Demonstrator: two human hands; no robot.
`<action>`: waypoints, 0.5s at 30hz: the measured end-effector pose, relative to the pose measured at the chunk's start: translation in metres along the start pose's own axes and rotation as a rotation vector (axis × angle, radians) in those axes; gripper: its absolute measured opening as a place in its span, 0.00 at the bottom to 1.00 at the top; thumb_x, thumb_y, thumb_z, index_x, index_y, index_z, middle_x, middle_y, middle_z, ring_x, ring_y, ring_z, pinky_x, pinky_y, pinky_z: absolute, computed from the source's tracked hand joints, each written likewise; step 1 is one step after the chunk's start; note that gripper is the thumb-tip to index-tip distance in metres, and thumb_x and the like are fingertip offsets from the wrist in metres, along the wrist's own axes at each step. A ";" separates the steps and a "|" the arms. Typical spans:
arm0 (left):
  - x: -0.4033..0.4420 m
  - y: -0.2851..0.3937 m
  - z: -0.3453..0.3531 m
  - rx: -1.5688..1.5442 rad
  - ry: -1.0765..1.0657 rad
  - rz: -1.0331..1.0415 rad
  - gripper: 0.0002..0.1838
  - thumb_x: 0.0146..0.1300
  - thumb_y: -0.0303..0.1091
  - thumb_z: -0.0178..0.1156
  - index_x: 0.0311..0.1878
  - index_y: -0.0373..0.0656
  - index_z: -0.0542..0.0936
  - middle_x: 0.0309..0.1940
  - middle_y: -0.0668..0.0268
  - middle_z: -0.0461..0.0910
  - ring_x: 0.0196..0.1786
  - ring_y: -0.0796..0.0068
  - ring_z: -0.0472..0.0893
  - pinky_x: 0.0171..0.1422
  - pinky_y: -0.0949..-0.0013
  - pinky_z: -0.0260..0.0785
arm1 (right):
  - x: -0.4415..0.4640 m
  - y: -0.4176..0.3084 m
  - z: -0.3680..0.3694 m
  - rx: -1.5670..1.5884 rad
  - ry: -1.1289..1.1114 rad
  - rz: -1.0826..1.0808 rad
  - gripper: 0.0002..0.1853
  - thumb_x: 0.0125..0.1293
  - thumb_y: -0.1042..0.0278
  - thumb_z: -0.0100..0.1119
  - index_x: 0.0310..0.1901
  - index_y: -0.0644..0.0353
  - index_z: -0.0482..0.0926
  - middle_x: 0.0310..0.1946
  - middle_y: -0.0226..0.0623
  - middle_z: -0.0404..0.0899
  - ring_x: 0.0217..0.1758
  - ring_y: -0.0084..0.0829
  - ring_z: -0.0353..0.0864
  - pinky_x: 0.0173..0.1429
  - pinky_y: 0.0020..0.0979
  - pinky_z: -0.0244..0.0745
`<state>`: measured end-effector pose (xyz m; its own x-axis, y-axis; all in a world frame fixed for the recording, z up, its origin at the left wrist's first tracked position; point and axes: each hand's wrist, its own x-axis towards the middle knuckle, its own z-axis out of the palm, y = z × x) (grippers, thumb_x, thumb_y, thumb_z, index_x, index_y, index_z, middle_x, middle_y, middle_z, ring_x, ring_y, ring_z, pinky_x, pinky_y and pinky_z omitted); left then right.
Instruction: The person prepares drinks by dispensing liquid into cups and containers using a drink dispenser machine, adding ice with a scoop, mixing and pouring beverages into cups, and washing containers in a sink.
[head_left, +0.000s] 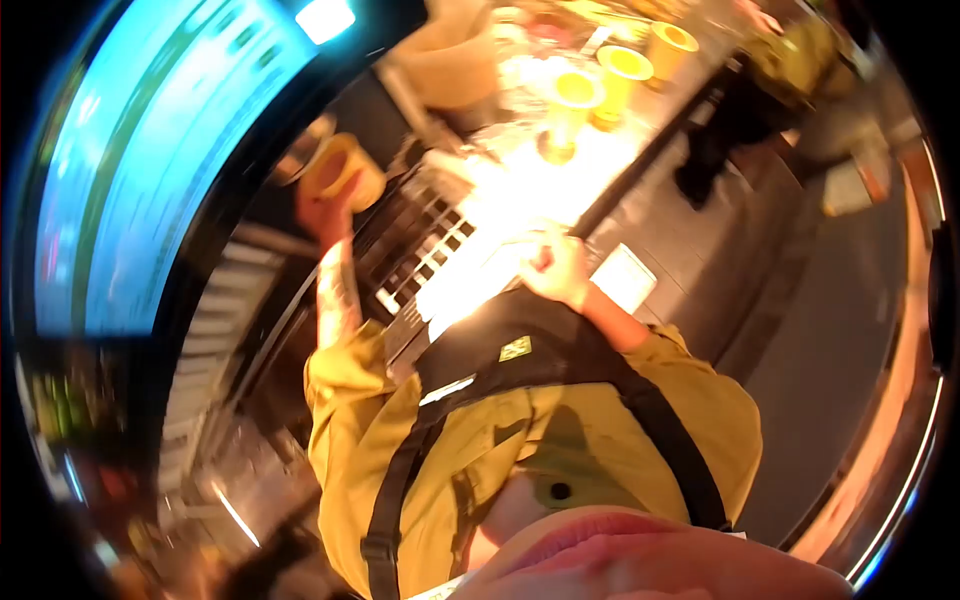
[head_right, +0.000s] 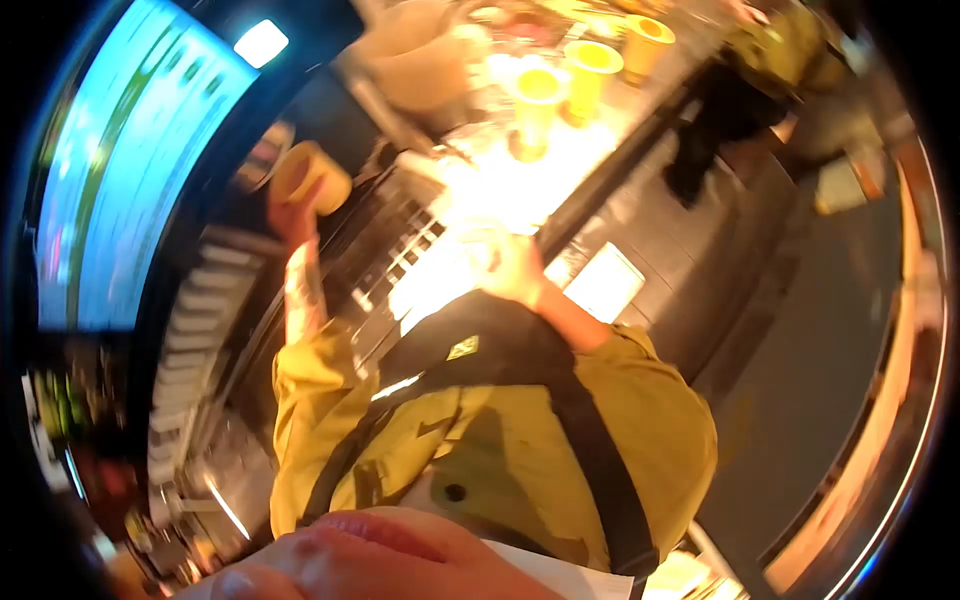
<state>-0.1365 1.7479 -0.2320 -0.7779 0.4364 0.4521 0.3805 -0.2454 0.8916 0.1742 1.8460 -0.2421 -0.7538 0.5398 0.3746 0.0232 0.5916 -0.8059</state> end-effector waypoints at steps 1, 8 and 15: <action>-0.013 -0.001 0.011 0.003 -0.003 0.001 0.28 0.46 0.29 0.75 0.53 0.39 0.77 0.49 0.67 0.79 0.50 0.74 0.78 0.57 0.68 0.71 | -0.026 0.004 -0.008 -0.028 0.114 0.051 0.24 0.50 0.73 0.63 0.52 0.57 0.72 0.34 0.27 0.85 0.17 0.22 0.74 0.25 0.24 0.71; -0.022 0.035 0.033 0.002 0.112 -0.044 0.34 0.36 0.29 0.81 0.51 0.39 0.77 0.47 0.65 0.80 0.48 0.74 0.80 0.55 0.68 0.73 | -0.046 -0.001 -0.054 0.090 0.151 -0.005 0.25 0.51 0.78 0.62 0.53 0.63 0.69 0.35 0.29 0.86 0.14 0.16 0.67 0.23 0.18 0.66; -0.029 0.047 0.021 0.107 0.227 -0.028 0.37 0.33 0.32 0.82 0.51 0.39 0.76 0.46 0.65 0.80 0.48 0.75 0.79 0.54 0.68 0.73 | -0.043 -0.002 -0.048 0.212 0.133 0.007 0.25 0.53 0.84 0.56 0.55 0.68 0.67 0.35 0.36 0.85 0.16 0.11 0.64 0.23 0.16 0.62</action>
<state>-0.0858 1.7415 -0.2023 -0.8765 0.2334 0.4211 0.3989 -0.1376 0.9066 0.2385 1.8504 -0.2347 -0.6607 0.6260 0.4144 -0.1206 0.4563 -0.8816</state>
